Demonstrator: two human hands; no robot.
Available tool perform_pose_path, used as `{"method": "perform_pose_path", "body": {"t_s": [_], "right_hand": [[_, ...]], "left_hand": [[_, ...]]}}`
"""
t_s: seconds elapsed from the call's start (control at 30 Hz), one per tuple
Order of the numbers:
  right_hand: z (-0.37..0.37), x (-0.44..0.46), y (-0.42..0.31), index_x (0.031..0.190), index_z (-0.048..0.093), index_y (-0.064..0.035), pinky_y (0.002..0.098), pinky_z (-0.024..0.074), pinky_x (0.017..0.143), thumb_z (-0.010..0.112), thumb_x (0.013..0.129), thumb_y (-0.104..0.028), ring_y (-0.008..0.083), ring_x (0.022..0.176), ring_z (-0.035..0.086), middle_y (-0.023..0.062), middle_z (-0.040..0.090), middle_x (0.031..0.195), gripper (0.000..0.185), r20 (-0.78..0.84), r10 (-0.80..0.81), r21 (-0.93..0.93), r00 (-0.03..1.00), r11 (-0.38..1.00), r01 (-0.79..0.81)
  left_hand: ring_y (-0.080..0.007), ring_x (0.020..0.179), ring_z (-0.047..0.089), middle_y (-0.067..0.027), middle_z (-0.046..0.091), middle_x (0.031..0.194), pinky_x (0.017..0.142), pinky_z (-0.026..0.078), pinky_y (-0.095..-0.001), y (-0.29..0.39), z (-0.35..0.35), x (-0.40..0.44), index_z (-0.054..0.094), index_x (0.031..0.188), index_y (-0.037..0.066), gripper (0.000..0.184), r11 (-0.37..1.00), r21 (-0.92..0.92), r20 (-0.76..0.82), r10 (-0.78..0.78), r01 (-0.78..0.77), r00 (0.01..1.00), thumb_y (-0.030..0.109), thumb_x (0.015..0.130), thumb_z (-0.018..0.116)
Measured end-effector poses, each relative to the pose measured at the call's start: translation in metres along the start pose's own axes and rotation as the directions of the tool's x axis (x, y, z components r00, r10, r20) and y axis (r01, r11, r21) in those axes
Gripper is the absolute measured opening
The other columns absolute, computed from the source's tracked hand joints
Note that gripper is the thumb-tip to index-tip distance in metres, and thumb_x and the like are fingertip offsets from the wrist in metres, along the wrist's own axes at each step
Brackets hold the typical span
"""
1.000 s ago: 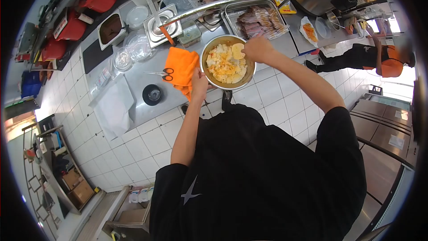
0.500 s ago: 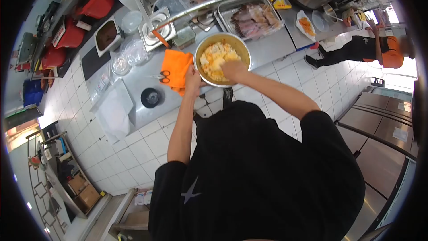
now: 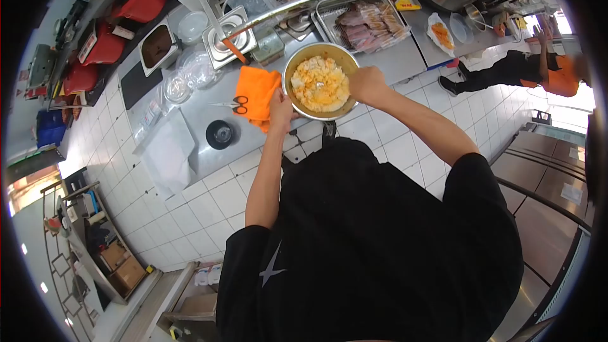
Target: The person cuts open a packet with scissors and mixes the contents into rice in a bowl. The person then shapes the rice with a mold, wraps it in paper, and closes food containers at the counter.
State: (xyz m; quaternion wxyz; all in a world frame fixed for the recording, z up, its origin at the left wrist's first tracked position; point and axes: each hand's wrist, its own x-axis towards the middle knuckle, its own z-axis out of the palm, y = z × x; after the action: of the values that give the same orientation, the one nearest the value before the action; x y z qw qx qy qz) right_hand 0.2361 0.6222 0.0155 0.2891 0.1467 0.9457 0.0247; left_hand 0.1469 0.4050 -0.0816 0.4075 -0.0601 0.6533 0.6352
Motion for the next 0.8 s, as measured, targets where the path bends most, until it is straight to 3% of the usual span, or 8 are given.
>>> {"method": "perform_pose_path", "body": {"t_s": [0.17,0.27,0.37,0.47,0.53,0.6,0.67,0.8], "right_hand": [[0.014,0.041,0.014,0.087,0.077,-0.0123,0.0411,0.0577,0.069,0.063,0.084,-0.016,0.0269,0.081,0.074,0.0109,0.075,0.086,0.015,-0.188,0.014,-0.055,0.982,0.998,-0.024],[-0.009,0.069,0.028,0.085,0.074,-0.0099,0.0402,0.0555,0.065,0.063,0.086,-0.019,0.0272,0.076,0.073,0.0106,0.074,0.081,0.014,-0.236,-0.243,-0.155,0.941,0.965,0.210],[-0.009,0.107,0.025,0.078,0.074,-0.0100,0.0420,0.0519,0.057,0.062,0.086,-0.021,0.0253,0.069,0.072,0.0081,0.073,0.077,0.018,-0.420,-0.482,-0.193,0.769,0.876,0.443],[-0.014,0.102,0.003,0.080,0.066,-0.0105,0.0433,0.0476,0.055,0.063,0.087,-0.022,0.0290,0.068,0.068,0.0091,0.067,0.071,0.014,-0.437,-0.590,-0.263,0.679,0.806,0.530],[-0.003,0.061,-0.010,0.081,0.067,-0.0082,0.0443,0.0470,0.055,0.061,0.085,-0.020,0.0293,0.067,0.064,0.0111,0.065,0.075,0.013,-0.423,-0.565,-0.406,0.708,0.817,0.410],[0.016,0.016,-0.022,0.073,0.072,-0.0089,0.0428,0.0488,0.054,0.065,0.079,-0.018,0.0265,0.078,0.068,0.0088,0.065,0.072,0.013,-0.353,-0.493,-0.366,0.795,0.855,0.368],[0.063,0.003,-0.032,0.074,0.073,-0.0073,0.0418,0.0514,0.056,0.064,0.078,-0.015,0.0264,0.078,0.068,0.0111,0.065,0.073,0.012,-0.366,-0.398,-0.200,0.841,0.916,0.347],[0.048,-0.012,-0.049,0.077,0.074,-0.0028,0.0400,0.0559,0.060,0.063,0.078,-0.010,0.0282,0.078,0.068,0.0147,0.067,0.075,0.013,-0.385,-0.273,-0.034,0.881,0.959,0.282]], "left_hand": [[-0.0109,0.069,0.061,-0.0030,0.062,0.090,0.051,0.052,-0.0282,0.018,0.006,0.001,0.053,0.110,0.010,0.017,0.988,0.139,0.003,0.068,-0.068,0.998,0.007,0.099,0.041],[-0.0108,0.072,0.060,-0.0021,0.060,0.090,0.053,0.053,-0.0311,0.019,-0.011,0.031,0.053,0.110,0.010,0.016,0.977,0.209,0.082,0.034,-0.051,0.996,0.007,0.098,0.042],[-0.0117,0.060,0.055,-0.0011,0.049,0.078,0.043,0.050,-0.0301,0.036,-0.022,0.060,0.049,0.099,0.009,0.012,0.930,0.348,0.143,0.069,-0.116,0.987,0.002,0.095,0.041],[-0.0127,0.062,0.058,-0.0011,0.053,0.077,0.047,0.053,-0.0313,0.053,-0.029,0.070,0.052,0.103,0.009,0.013,0.933,0.341,0.174,0.056,-0.113,0.983,0.005,0.097,0.041],[-0.0126,0.063,0.059,-0.0010,0.055,0.078,0.049,0.054,-0.0310,0.060,-0.036,0.076,0.053,0.106,0.009,0.016,0.935,0.342,0.189,0.030,-0.094,0.982,0.005,0.098,0.040],[-0.0121,0.063,0.059,-0.0010,0.055,0.078,0.048,0.053,-0.0311,0.057,-0.042,0.082,0.053,0.106,0.010,0.017,0.921,0.376,0.193,0.033,-0.105,0.981,0.005,0.098,0.039],[-0.0114,0.061,0.056,0.0002,0.052,0.075,0.043,0.051,-0.0310,0.039,-0.043,0.093,0.051,0.098,0.011,0.009,0.937,0.321,0.171,0.085,-0.137,0.982,0.008,0.098,0.042],[-0.0102,0.058,0.054,0.0006,0.050,0.072,0.040,0.051,-0.0309,0.045,-0.036,0.084,0.048,0.092,0.012,0.007,0.953,0.291,0.122,0.045,-0.079,0.991,0.009,0.098,0.044]]}}
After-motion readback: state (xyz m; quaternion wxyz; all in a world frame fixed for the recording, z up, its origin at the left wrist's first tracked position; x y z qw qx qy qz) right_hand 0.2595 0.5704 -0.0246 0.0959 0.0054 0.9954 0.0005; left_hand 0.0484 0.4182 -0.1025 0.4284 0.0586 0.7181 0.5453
